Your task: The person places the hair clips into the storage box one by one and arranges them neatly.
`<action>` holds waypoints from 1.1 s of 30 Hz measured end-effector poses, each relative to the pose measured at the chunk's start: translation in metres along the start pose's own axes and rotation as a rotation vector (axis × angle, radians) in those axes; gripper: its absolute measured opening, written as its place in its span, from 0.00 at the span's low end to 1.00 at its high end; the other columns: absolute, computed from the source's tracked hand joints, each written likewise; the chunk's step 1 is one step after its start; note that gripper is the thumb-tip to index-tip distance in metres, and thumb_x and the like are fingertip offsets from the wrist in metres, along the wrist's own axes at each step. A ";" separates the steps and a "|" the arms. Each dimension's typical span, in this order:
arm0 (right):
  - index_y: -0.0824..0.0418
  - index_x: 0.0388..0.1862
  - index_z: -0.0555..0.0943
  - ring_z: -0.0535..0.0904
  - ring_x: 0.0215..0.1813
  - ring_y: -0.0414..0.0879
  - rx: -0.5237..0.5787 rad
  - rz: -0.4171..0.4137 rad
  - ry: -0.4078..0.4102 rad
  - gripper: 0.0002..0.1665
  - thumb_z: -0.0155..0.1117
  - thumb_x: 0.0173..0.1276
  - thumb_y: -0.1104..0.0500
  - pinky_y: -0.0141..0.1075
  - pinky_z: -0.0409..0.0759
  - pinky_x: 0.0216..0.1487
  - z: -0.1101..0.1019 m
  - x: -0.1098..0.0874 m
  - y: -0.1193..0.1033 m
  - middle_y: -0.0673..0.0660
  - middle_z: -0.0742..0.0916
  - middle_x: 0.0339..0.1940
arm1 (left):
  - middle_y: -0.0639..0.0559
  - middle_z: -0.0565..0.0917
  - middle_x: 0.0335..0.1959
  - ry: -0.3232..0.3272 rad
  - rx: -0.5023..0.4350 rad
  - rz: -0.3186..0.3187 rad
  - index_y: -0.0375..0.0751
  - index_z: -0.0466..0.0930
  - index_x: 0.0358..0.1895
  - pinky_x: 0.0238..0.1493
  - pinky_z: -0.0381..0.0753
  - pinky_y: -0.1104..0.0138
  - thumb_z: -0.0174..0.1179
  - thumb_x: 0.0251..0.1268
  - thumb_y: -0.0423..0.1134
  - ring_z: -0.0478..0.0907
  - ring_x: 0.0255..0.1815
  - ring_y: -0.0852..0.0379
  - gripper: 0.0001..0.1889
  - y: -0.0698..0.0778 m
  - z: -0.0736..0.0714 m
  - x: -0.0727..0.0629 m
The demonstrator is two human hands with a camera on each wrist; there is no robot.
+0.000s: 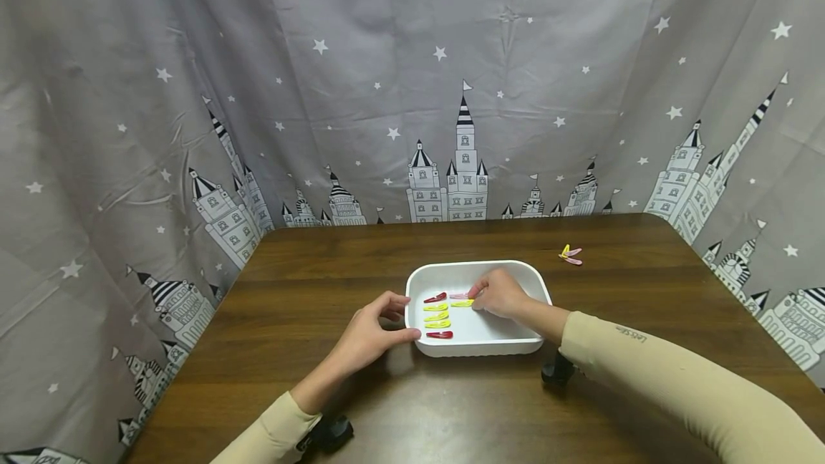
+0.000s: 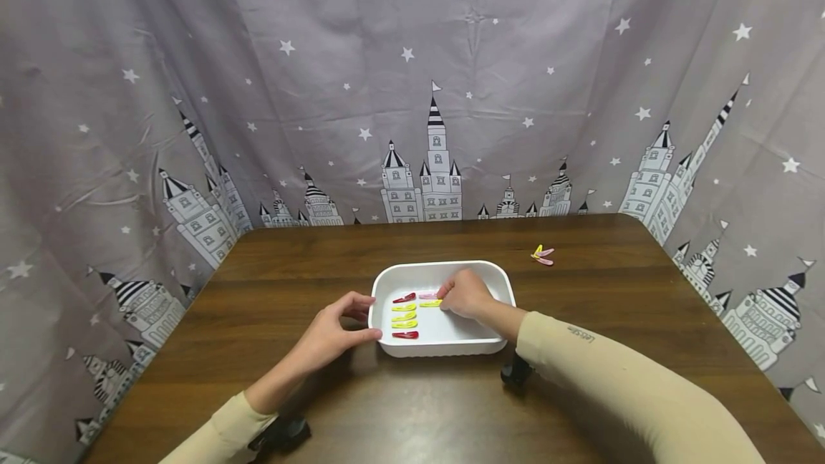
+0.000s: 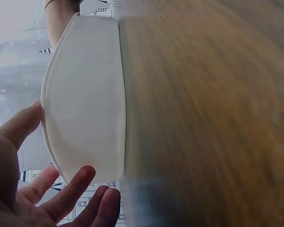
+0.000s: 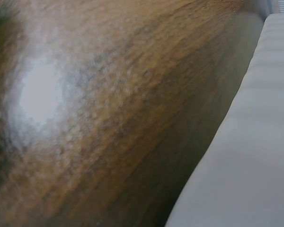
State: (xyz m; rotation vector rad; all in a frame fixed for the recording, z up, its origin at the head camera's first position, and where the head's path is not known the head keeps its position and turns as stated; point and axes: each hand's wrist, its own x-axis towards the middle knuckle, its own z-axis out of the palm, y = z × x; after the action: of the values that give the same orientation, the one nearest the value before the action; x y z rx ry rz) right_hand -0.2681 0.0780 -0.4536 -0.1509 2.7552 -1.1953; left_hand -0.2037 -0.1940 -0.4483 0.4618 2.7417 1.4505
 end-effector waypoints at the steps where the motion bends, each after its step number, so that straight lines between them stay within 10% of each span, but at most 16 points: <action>1: 0.62 0.31 0.89 0.74 0.34 0.46 0.002 0.000 0.001 0.06 0.73 0.53 0.70 0.33 0.68 0.33 0.000 0.000 0.000 0.54 0.87 0.34 | 0.54 0.87 0.48 -0.001 0.000 0.000 0.48 0.82 0.55 0.53 0.78 0.53 0.79 0.48 0.50 0.82 0.48 0.55 0.28 0.000 0.000 0.000; 24: 0.63 0.38 0.89 0.72 0.35 0.45 0.058 0.001 0.019 0.11 0.73 0.55 0.63 0.34 0.68 0.37 -0.015 -0.004 -0.004 0.53 0.87 0.35 | 0.53 0.87 0.46 0.005 0.003 0.006 0.46 0.82 0.55 0.52 0.77 0.52 0.79 0.48 0.50 0.83 0.48 0.53 0.30 -0.003 0.001 -0.002; 33: 0.63 0.47 0.88 0.60 0.16 0.41 0.186 0.104 0.047 0.13 0.70 0.64 0.61 0.32 0.59 0.18 -0.044 -0.006 -0.004 0.60 0.85 0.48 | 0.54 0.86 0.47 0.013 -0.002 0.016 0.46 0.82 0.55 0.53 0.78 0.52 0.79 0.48 0.50 0.83 0.48 0.52 0.29 -0.003 0.001 -0.001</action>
State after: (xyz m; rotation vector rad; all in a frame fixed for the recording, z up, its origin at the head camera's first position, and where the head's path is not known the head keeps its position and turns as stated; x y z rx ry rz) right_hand -0.2688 0.1079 -0.4204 0.0395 2.6346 -1.4345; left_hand -0.2032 -0.1950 -0.4511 0.4778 2.7522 1.4650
